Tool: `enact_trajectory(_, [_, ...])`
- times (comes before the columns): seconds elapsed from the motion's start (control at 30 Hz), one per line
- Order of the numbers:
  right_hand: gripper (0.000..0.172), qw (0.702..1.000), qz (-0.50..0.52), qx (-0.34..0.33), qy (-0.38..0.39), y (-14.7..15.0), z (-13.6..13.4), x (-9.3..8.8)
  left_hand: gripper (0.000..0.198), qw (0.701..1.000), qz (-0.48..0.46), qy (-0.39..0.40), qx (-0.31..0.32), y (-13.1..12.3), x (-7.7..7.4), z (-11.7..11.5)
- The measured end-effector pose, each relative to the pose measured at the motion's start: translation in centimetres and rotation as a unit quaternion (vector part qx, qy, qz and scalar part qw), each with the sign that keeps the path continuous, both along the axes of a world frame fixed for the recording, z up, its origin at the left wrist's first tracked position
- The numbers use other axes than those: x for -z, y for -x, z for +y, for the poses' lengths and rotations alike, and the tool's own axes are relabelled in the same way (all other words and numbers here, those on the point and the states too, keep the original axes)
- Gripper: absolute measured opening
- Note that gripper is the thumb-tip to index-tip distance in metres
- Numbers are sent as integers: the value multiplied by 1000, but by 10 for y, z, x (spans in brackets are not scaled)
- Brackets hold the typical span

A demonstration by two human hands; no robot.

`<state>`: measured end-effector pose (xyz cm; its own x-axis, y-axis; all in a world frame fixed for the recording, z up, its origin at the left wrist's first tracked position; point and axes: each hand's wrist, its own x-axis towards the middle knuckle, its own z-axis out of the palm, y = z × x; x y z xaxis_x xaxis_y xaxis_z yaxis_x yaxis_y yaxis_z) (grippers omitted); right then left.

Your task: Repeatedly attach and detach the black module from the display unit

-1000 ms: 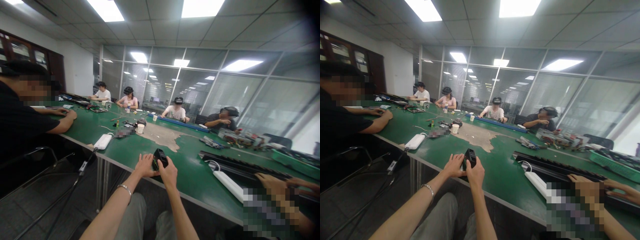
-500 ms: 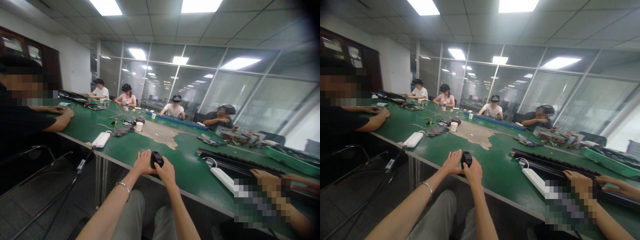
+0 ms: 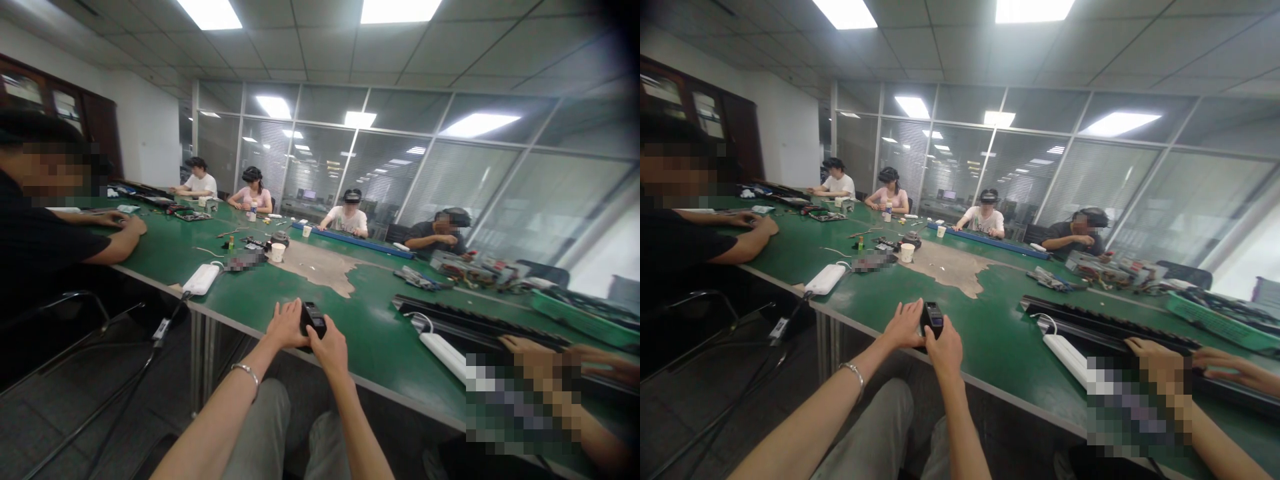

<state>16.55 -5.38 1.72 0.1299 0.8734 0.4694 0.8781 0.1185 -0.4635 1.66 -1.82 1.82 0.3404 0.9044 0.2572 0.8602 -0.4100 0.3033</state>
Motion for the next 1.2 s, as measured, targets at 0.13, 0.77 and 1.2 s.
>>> enact_trajectory(0.13, [56, 1000, 21, 2, 11, 2, 0, -7, 110, 1000, -8, -5, 6, 1, 0, 0])
enact_trajectory(0.77, [65, 985, 134, 97, -54, -65, 15, 14, 112, 1000, -4, -17, 15, 2, 6, 5])
enact_trajectory(1.2, [65, 994, 51, 70, -66, -70, 11, 27, 114, 1000, 16, 3, 12, -2, 0, 3])
